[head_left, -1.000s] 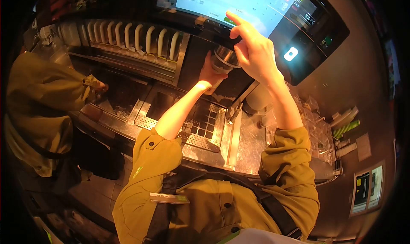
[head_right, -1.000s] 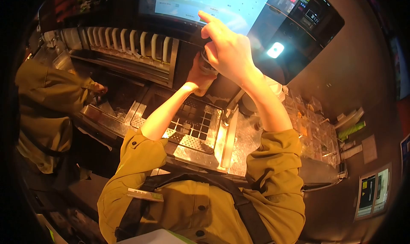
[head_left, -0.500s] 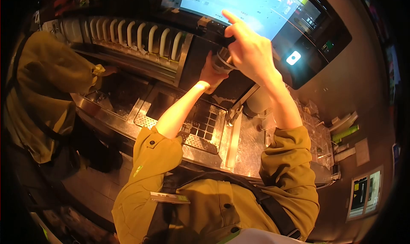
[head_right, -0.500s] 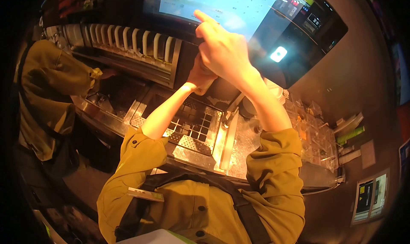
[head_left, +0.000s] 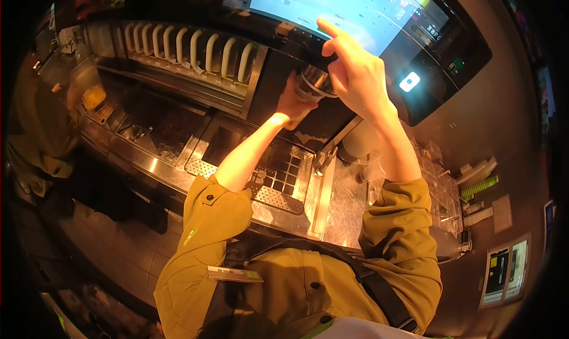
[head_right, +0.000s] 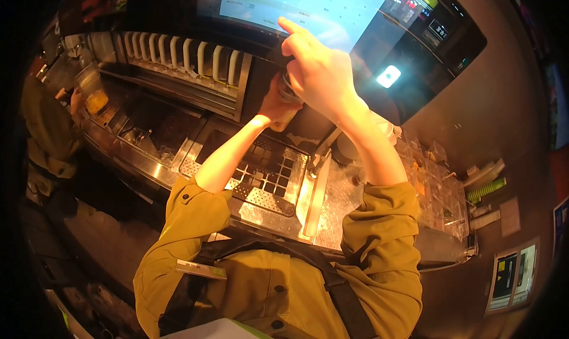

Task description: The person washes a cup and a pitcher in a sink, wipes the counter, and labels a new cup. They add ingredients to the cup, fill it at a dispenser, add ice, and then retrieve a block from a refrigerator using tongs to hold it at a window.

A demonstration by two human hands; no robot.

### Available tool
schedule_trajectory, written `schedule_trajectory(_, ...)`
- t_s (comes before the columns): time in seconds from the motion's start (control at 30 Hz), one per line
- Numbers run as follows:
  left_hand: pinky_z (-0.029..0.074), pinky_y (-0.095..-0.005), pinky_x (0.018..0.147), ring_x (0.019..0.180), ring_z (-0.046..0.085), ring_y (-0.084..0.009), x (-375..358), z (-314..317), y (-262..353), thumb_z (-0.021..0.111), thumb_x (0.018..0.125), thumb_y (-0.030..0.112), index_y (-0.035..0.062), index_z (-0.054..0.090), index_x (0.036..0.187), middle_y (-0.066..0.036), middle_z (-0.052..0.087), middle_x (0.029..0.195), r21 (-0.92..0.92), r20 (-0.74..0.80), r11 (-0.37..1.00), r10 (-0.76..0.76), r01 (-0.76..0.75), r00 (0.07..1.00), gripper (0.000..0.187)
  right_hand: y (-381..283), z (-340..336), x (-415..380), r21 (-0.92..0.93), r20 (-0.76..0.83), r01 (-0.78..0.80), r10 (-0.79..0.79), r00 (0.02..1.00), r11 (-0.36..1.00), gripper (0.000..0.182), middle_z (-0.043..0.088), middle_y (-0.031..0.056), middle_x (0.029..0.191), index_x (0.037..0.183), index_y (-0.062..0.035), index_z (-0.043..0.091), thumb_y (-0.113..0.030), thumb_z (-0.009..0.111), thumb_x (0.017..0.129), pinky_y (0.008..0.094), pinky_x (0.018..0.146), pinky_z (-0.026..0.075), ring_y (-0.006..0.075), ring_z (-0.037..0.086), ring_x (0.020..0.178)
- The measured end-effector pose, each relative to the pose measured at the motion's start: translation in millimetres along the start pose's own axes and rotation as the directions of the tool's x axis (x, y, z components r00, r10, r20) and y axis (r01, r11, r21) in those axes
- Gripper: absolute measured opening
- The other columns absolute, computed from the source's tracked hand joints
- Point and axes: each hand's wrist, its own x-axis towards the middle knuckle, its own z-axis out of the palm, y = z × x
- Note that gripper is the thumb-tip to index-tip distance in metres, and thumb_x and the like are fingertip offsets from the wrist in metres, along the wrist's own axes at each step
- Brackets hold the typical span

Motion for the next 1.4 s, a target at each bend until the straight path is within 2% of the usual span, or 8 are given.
schedule_trajectory(0.2, 0.037, -0.0360, 0.093, 0.112, 0.042, -0.0317, 20, 9, -35, 0.079, 0.049, 0.017, 0.0054, 0.010, 0.132, -0.020, 0.041, 0.122, 0.011, 0.013, 0.994, 0.106, -0.106, 0.994, 0.109, -5, 15, 5, -0.103, -0.027, 0.101, -0.105, 0.994, 0.989, 0.015, 0.055, 0.0046, 0.111, 0.076, -0.0073, 0.048, -0.005, 0.054, 0.063, 0.0282, 0.044, 0.044, 0.0193, 0.057, 0.052)
schedule_trajectory(0.3, 0.037, -0.0359, 0.093, 0.112, 0.042, -0.0317, 22, 9, -40, 0.079, 0.049, 0.018, 0.0054, 0.010, 0.132, -0.020, 0.041, 0.122, 0.002, 0.034, 0.995, 0.102, -0.102, 0.994, 0.109, -3, 20, 7, -0.180, 0.013, 0.080, -0.079, 0.997, 0.980, 0.015, 0.055, 0.0047, 0.111, 0.076, -0.0072, 0.048, -0.005, 0.054, 0.063, 0.0282, 0.043, 0.044, 0.0197, 0.057, 0.052)
schedule_trajectory(0.4, 0.037, -0.0357, 0.093, 0.112, 0.042, -0.0318, 24, 8, -46, 0.080, 0.049, 0.018, 0.0054, 0.010, 0.132, -0.020, 0.041, 0.122, 0.007, 0.043, 0.995, 0.101, -0.101, 0.994, 0.109, -4, 13, 9, -0.122, -0.072, 0.116, -0.125, 0.989, 0.986, 0.014, 0.055, 0.0048, 0.111, 0.076, -0.0066, 0.047, -0.005, 0.054, 0.064, 0.0288, 0.043, 0.044, 0.0203, 0.057, 0.051)
schedule_trajectory(0.57, 0.037, -0.0355, 0.093, 0.112, 0.042, -0.0319, 38, 12, -66, 0.080, 0.049, 0.019, 0.0054, 0.011, 0.132, -0.021, 0.040, 0.122, 0.030, 0.063, 0.995, 0.090, -0.092, 0.994, 0.109, 1, 13, 6, -0.183, -0.003, 0.122, -0.124, 0.992, 0.976, 0.013, 0.055, 0.0045, 0.111, 0.076, -0.0062, 0.047, -0.006, 0.054, 0.064, 0.0291, 0.042, 0.043, 0.0208, 0.057, 0.051)
schedule_trajectory(0.73, 0.037, -0.0363, 0.093, 0.112, 0.042, -0.0320, 30, 8, -59, 0.079, 0.049, 0.019, 0.0059, 0.010, 0.132, -0.021, 0.040, 0.123, -0.104, 0.091, 0.988, 0.127, -0.117, 0.988, 0.109, 1, 15, 2, -0.207, 0.006, 0.112, -0.114, 0.993, 0.972, 0.013, 0.056, 0.0036, 0.111, 0.076, -0.0060, 0.048, -0.007, 0.055, 0.065, 0.0289, 0.042, 0.043, 0.0204, 0.057, 0.051)
schedule_trajectory(0.83, 0.037, -0.0366, 0.094, 0.113, 0.042, -0.0318, 43, 11, -70, 0.080, 0.049, 0.019, 0.0063, 0.010, 0.132, -0.021, 0.039, 0.123, -0.007, 0.077, 0.987, 0.160, -0.160, 0.984, 0.110, -1, 16, 2, -0.212, 0.001, 0.121, -0.123, 0.992, 0.970, 0.012, 0.056, 0.0036, 0.111, 0.076, -0.0053, 0.048, -0.008, 0.055, 0.066, 0.0291, 0.041, 0.043, 0.0201, 0.057, 0.050)
schedule_trajectory(1.1, 0.036, -0.0359, 0.094, 0.115, 0.041, -0.0303, 37, 10, -56, 0.080, 0.048, 0.018, 0.0059, 0.009, 0.133, -0.020, 0.039, 0.124, -0.013, 0.065, 0.986, 0.164, -0.164, 0.984, 0.112, -1, 21, -1, -0.224, -0.005, 0.116, -0.120, 0.993, 0.968, 0.011, 0.056, 0.0061, 0.111, 0.074, -0.0039, 0.048, -0.008, 0.055, 0.067, 0.0286, 0.042, 0.043, 0.0188, 0.055, 0.048)
schedule_trajectory(1.4, 0.036, -0.0348, 0.095, 0.116, 0.039, -0.0296, 33, 10, -40, 0.079, 0.048, 0.018, 0.0051, 0.008, 0.133, -0.019, 0.038, 0.125, 0.012, 0.076, 0.989, 0.145, -0.146, 0.987, 0.111, -1, 23, 0, -0.256, -0.066, 0.113, -0.134, 0.989, 0.960, 0.020, 0.056, 0.0051, 0.110, 0.072, -0.0052, 0.048, -0.010, 0.061, 0.057, 0.0266, 0.046, 0.044, 0.0160, 0.056, 0.054)
